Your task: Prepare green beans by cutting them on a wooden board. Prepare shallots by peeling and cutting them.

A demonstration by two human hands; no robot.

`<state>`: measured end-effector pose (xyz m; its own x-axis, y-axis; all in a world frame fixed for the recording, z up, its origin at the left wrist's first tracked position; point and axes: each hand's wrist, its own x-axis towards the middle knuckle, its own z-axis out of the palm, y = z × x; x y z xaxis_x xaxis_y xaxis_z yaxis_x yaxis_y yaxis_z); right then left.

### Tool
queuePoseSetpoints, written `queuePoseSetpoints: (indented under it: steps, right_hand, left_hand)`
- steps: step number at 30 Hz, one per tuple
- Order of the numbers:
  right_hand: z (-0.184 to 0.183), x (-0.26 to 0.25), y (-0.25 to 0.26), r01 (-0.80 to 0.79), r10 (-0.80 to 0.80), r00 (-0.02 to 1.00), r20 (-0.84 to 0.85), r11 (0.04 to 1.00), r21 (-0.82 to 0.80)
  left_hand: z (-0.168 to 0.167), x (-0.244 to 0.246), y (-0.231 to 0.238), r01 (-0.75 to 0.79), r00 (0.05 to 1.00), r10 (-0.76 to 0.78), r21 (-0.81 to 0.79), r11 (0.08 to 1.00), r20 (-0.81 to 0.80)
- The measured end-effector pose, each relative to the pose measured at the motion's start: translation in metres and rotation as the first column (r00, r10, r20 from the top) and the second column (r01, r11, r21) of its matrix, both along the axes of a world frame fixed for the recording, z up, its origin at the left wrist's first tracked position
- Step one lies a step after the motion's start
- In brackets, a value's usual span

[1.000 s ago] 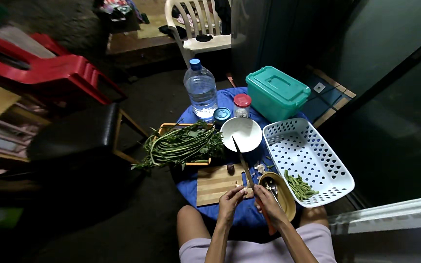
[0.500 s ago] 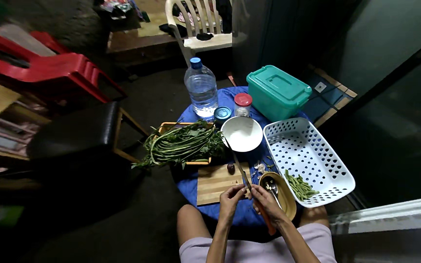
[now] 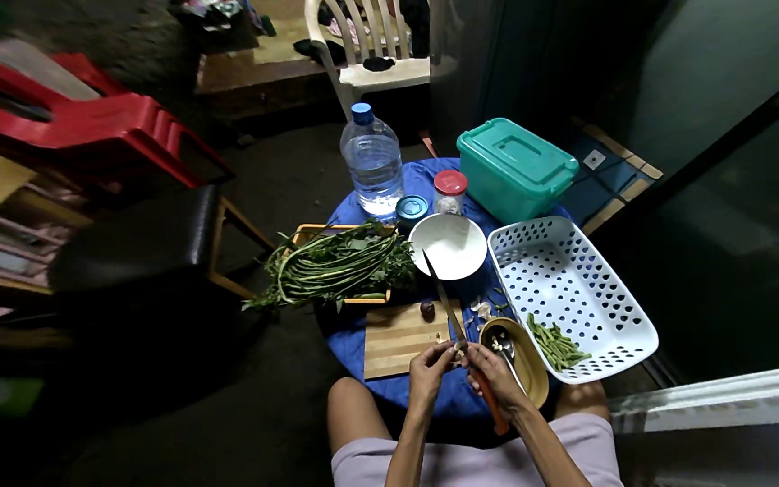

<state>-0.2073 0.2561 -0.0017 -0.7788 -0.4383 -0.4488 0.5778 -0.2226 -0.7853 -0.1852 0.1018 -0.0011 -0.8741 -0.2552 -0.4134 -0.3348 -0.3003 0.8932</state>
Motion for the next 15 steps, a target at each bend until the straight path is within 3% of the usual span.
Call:
queuePoseSetpoints:
  steps: [3,9,12,15]
  right_hand:
    - [-0.001,0.0,0.001,-0.008,0.008,1.0,0.009,1.0,-0.015]
    - [-0.003,-0.008,0.003,-0.017,0.016,1.0,0.01,0.999,0.033]
    - [0.003,-0.025,0.006,-0.013,0.021,0.999,-0.04,0.98,0.197]
    - [0.016,-0.055,0.01,-0.083,0.144,0.985,-0.099,0.884,0.46]
  left_hand:
    - [0.004,-0.001,-0.001,-0.003,1.0,0.0,0.098,0.995,0.028]
    - [-0.004,-0.002,-0.004,-0.022,0.997,0.016,0.079,0.997,0.069]
    - [-0.008,-0.001,-0.006,-0.063,0.994,0.057,0.061,0.996,0.096]
    - [-0.011,0.001,-0.006,-0.059,0.994,0.058,0.002,0.998,0.097]
